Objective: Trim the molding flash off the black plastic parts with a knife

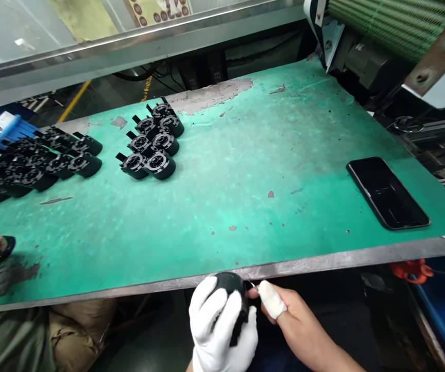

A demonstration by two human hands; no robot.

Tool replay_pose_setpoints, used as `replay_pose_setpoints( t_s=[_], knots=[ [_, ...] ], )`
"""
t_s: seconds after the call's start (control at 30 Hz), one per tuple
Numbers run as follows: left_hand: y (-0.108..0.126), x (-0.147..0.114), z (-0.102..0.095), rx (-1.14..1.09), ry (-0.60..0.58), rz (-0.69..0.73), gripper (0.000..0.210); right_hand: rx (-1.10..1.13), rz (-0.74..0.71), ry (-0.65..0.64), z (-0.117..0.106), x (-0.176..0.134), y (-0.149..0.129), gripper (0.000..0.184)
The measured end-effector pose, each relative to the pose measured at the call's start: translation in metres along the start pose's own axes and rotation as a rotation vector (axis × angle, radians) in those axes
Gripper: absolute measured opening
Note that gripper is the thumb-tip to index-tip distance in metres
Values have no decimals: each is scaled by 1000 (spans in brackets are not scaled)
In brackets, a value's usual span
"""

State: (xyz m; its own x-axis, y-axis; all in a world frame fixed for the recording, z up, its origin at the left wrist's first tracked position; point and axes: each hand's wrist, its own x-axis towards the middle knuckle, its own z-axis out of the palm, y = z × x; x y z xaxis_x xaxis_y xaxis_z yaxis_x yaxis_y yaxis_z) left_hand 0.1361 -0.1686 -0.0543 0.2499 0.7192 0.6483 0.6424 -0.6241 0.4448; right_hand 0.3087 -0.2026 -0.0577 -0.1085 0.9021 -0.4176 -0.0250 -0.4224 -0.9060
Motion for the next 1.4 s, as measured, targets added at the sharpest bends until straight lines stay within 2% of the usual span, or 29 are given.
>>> replay_pose_setpoints(
  t_s=[0.17,0.4,0.77,0.9,1.0,1.07,1.13,1.27,1.4],
  knots=[
    [3,1,6,29,42,-26,49,-63,-68,-26,-2,-2,4,44],
    [0,-1,8,35,44,10,44,-184,-49,23,-5,5,12,42],
    [0,0,8,22,34,30,45,-130,-54,3,-9,1,-2,48],
    [2,1,9,10,25,33,42,-48,-80,107,-15,-12,-21,42],
    [4,2,10,-3,22,42,41,-160,-165,260,-26,-18,-35,32],
    [6,3,12,-15,8,52,40,-253,-239,316,-35,-16,-41,29],
    [8,4,13,-20,-9,59,40,-301,-263,335,-43,-8,-45,31],
    [12,2,16,-24,-8,44,41,-287,-224,332,-54,11,-47,37],
    [15,1,17,-36,3,29,41,-419,-303,280,-55,15,-47,31]
  ],
)
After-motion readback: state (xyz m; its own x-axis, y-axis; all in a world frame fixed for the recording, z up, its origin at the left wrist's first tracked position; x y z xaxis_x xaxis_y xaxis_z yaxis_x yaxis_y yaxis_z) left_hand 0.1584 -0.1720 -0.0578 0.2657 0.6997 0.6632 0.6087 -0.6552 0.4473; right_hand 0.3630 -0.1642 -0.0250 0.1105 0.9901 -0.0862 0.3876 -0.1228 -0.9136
